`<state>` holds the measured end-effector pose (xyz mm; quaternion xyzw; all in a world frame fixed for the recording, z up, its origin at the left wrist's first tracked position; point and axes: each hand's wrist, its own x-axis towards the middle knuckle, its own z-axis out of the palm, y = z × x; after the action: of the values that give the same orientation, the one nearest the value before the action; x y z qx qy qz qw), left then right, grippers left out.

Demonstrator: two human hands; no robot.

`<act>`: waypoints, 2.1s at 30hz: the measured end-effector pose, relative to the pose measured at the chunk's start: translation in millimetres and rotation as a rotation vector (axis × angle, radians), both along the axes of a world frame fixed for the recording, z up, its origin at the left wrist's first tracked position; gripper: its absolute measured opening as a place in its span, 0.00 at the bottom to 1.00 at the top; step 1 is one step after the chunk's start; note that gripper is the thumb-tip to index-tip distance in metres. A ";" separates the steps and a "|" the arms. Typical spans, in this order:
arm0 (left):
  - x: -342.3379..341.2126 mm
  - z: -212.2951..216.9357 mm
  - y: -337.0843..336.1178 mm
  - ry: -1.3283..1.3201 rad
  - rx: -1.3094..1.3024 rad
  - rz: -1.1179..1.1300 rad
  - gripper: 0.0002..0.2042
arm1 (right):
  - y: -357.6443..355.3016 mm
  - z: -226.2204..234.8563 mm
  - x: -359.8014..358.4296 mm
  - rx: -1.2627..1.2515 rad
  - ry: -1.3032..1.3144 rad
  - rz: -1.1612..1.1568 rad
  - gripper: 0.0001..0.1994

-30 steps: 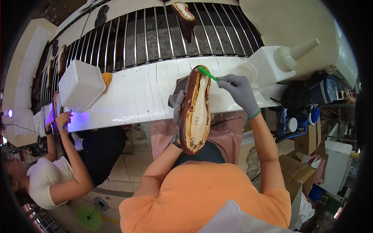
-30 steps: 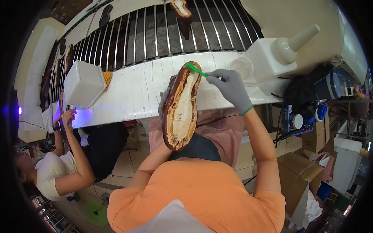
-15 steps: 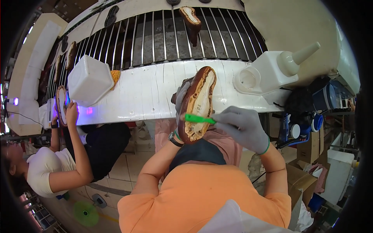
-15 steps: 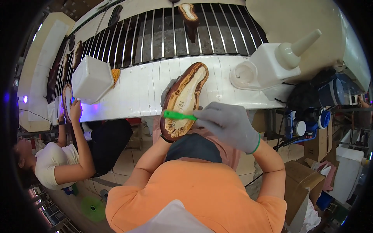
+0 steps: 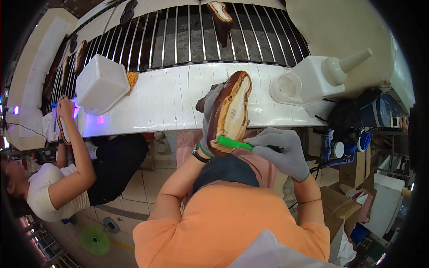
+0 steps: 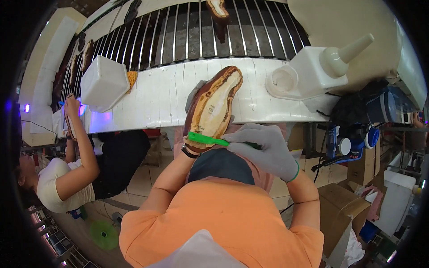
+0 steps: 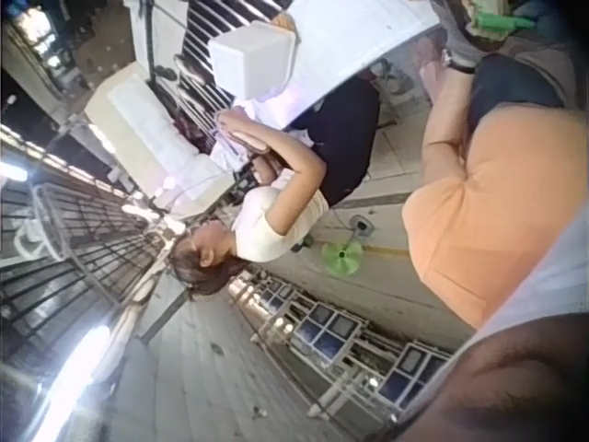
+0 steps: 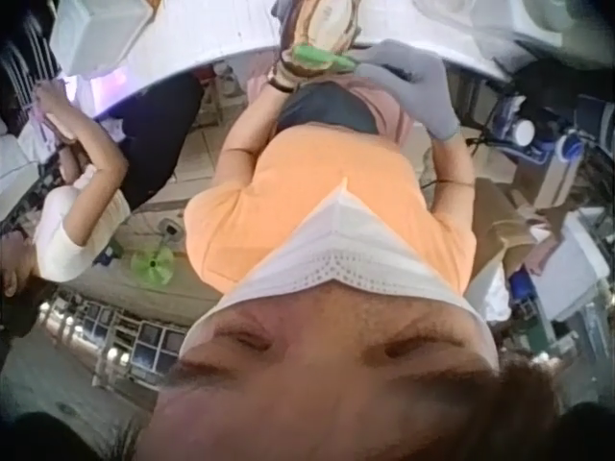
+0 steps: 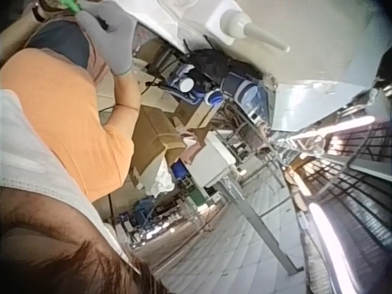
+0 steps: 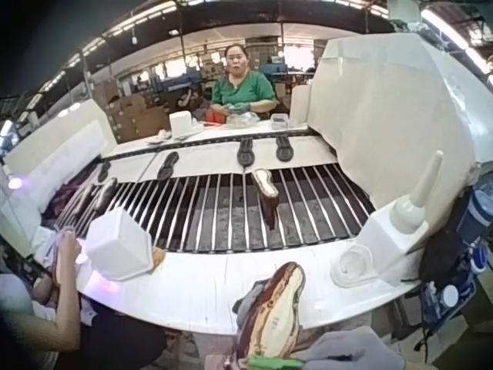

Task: Applying adhesive to the base of shoes using a brush on a manufacturing conveyor line.

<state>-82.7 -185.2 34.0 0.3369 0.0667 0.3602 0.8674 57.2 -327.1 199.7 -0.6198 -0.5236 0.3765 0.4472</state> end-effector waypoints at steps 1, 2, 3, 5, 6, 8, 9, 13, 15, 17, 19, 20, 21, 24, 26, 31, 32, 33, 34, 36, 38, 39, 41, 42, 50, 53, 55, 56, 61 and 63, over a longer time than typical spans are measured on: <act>-0.7 -3.3 0.4 -0.177 -0.158 -0.169 0.40 | 1.5 2.1 0.9 0.019 0.012 -0.010 0.10; 0.5 -5.3 0.7 -0.341 -0.264 -0.297 0.40 | 5.3 3.2 4.0 0.007 -0.018 -0.078 0.10; 1.5 -4.8 0.8 -0.361 -0.316 -0.336 0.40 | 11.1 3.5 9.0 -0.007 -0.074 -0.132 0.09; 5.3 3.7 2.4 0.327 0.615 0.197 0.39 | 28.0 -0.9 19.8 -0.057 -0.098 -0.247 0.09; 6.6 11.8 3.2 0.513 0.822 0.338 0.39 | 34.2 -1.8 25.2 -0.032 -0.150 -0.307 0.09; 5.5 33.5 6.2 0.515 0.816 0.273 0.37 | 35.1 0.7 29.1 -0.109 -0.248 -0.400 0.09; 3.0 45.2 8.6 0.499 0.838 0.259 0.36 | 32.2 2.6 26.9 -0.031 -0.241 -0.355 0.09; -5.7 83.8 23.9 0.497 0.945 0.117 0.34 | 11.1 18.9 11.9 0.058 -0.145 -0.257 0.11; -5.5 95.0 32.8 0.497 0.957 0.031 0.36 | 7.0 25.1 7.8 0.151 -0.252 -0.131 0.13; -3.4 103.2 42.6 0.486 0.954 -0.019 0.39 | 8.3 30.1 11.4 0.185 -0.363 -0.114 0.15; 0.9 110.2 56.3 0.365 0.961 -0.148 0.43 | 13.7 32.6 20.9 0.320 -0.544 -0.027 0.14; 3.4 113.8 63.5 0.389 0.928 -0.170 0.44 | 15.3 34.0 26.0 0.331 -0.551 -0.033 0.14; 5.9 117.6 71.0 0.381 1.007 -0.220 0.44 | 16.7 34.8 31.1 0.351 -0.475 -0.104 0.14; 16.2 126.8 82.8 0.341 1.054 -0.320 0.45 | 28.8 29.9 42.5 0.390 -0.409 -0.242 0.14; 18.3 133.6 92.2 0.399 1.033 -0.456 0.43 | 37.0 26.3 44.9 0.436 -0.401 -0.303 0.14; 31.7 142.3 122.5 0.527 1.083 -0.626 0.39 | 54.0 33.9 50.5 0.449 -0.492 -0.261 0.15; 35.9 141.7 128.5 0.483 1.160 -0.631 0.39 | 57.4 38.8 55.2 0.510 -0.690 -0.198 0.15; 39.9 140.5 134.1 0.473 1.237 -0.652 0.39 | 60.0 43.5 58.8 0.581 -0.888 -0.140 0.15; 43.2 138.9 140.2 0.434 1.196 -0.700 0.39 | 59.9 48.7 61.4 0.576 -0.893 -0.140 0.15; 49.8 134.3 151.3 0.456 1.184 -0.732 0.38 | 56.6 59.7 67.0 0.443 -1.064 -0.022 0.13; 56.5 126.8 157.4 0.318 1.255 -0.641 0.34 | 59.7 67.4 73.7 0.462 -0.862 -0.086 0.13; 59.7 123.5 161.0 0.336 1.242 -0.647 0.34 | 61.9 71.2 78.5 0.437 -0.685 -0.122 0.12; 63.9 117.5 166.9 0.471 1.167 -0.773 0.31 | 73.7 72.8 83.8 0.486 -0.665 -0.213 0.11; 66.0 115.6 169.4 0.430 1.198 -0.741 0.30 | 78.8 72.8 84.9 0.469 -0.695 -0.195 0.11; 69.4 119.9 185.8 0.412 0.977 -0.800 0.33 | 106.7 85.5 93.1 0.388 -0.871 0.051 0.09; 73.0 113.1 189.4 0.397 0.877 -0.832 0.36 | 116.5 78.5 97.9 0.397 -0.762 -0.054 0.09; 72.6 107.1 196.3 0.399 0.998 -0.761 0.36 | 113.7 69.1 100.3 0.102 -0.772 0.185 0.09; 63.8 105.7 204.6 0.492 0.898 -0.791 0.35 | 103.4 63.9 101.1 0.095 -0.763 0.212 0.09; 36.3 69.6 209.0 0.552 0.840 -0.631 0.30 | 41.2 32.3 113.3 0.024 -0.481 -0.170 0.11; 32.1 46.7 198.9 0.634 0.745 -0.361 0.31 | 18.4 12.0 121.7 -0.041 -0.469 -0.333 0.12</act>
<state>-50.6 13.7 80.7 0.7213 0.1343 0.0843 0.6743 178.9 -308.7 211.7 -0.7764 -0.4960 0.1547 0.3567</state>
